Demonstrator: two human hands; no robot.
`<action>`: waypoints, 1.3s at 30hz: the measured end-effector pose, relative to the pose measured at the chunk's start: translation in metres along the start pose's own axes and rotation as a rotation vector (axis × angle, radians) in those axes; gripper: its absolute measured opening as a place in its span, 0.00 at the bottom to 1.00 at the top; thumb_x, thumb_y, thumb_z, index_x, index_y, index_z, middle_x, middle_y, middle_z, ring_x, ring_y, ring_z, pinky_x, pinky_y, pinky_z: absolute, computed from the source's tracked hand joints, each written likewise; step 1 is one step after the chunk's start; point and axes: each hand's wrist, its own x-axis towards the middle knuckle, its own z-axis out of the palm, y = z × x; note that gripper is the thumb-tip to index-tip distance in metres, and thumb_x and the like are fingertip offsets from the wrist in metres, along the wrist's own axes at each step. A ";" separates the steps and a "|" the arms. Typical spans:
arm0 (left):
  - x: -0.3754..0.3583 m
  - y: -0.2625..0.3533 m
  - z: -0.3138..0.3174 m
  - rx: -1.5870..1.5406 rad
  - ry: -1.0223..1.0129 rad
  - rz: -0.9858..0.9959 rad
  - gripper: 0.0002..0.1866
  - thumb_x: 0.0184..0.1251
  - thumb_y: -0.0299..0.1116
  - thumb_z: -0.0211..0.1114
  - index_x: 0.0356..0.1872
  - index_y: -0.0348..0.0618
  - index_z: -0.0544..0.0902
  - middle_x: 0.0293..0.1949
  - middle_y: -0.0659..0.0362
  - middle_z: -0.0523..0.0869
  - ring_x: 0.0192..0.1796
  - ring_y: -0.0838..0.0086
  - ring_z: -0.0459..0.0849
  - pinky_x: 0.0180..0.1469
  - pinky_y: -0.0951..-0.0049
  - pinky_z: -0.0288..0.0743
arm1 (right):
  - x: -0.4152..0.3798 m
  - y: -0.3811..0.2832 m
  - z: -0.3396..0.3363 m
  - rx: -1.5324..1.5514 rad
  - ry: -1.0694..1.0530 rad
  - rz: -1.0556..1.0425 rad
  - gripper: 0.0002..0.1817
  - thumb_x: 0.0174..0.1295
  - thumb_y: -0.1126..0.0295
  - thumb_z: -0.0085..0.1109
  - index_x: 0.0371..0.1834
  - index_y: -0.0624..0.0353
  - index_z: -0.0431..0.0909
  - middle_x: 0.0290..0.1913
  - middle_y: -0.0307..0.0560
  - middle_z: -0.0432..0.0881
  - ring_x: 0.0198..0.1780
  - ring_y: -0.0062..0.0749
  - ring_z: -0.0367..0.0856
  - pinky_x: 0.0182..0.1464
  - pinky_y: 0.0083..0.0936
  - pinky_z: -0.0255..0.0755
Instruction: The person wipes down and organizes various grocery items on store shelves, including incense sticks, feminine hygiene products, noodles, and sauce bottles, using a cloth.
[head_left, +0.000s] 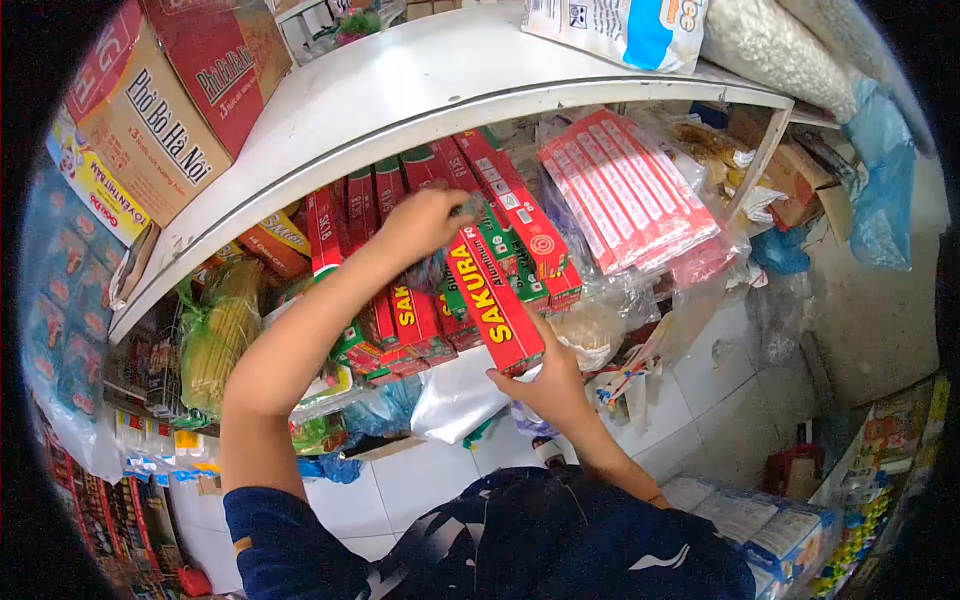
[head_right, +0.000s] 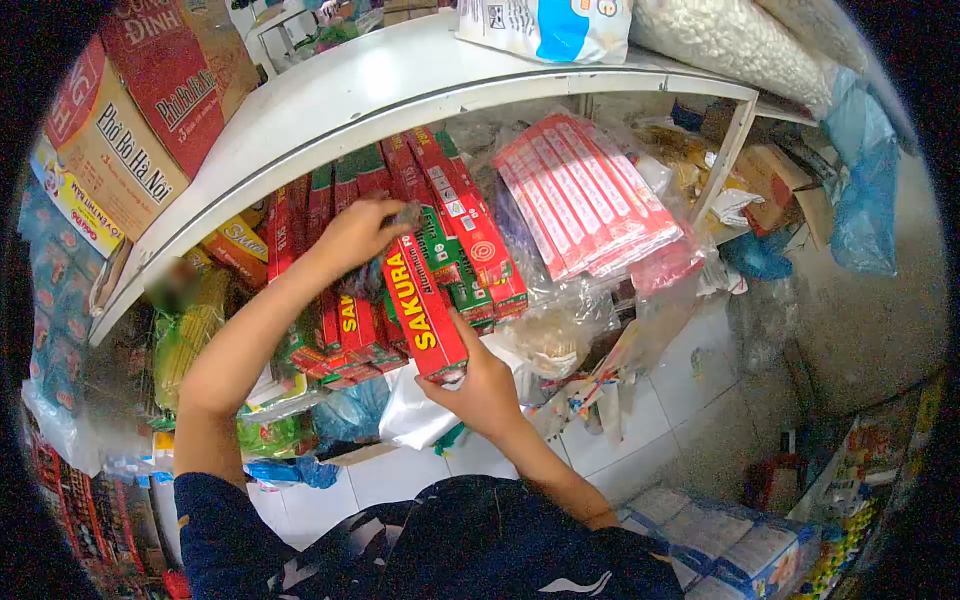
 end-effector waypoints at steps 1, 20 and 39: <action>0.009 -0.018 0.010 0.002 0.034 -0.033 0.13 0.55 0.38 0.58 0.39 0.44 0.79 0.38 0.47 0.77 0.40 0.54 0.77 0.43 0.59 0.71 | 0.001 0.004 0.001 -0.043 0.016 -0.056 0.46 0.39 0.61 0.69 0.62 0.60 0.54 0.46 0.61 0.75 0.42 0.48 0.78 0.43 0.33 0.73; 0.098 -0.109 -0.004 0.343 0.672 0.023 0.19 0.56 0.38 0.54 0.47 0.42 0.75 0.47 0.46 0.76 0.53 0.54 0.72 0.56 0.56 0.63 | 0.010 -0.016 -0.008 0.113 -0.054 -0.046 0.44 0.37 0.69 0.71 0.61 0.57 0.58 0.47 0.58 0.75 0.46 0.41 0.77 0.46 0.30 0.71; -0.100 0.110 -0.053 -0.467 -0.022 0.288 0.16 0.55 0.33 0.58 0.46 0.41 0.74 0.40 0.50 0.72 0.44 0.57 0.74 0.43 0.63 0.69 | -0.029 -0.044 0.012 1.075 0.132 0.230 0.30 0.54 0.80 0.52 0.60 0.55 0.52 0.55 0.53 0.64 0.50 0.40 0.72 0.47 0.41 0.75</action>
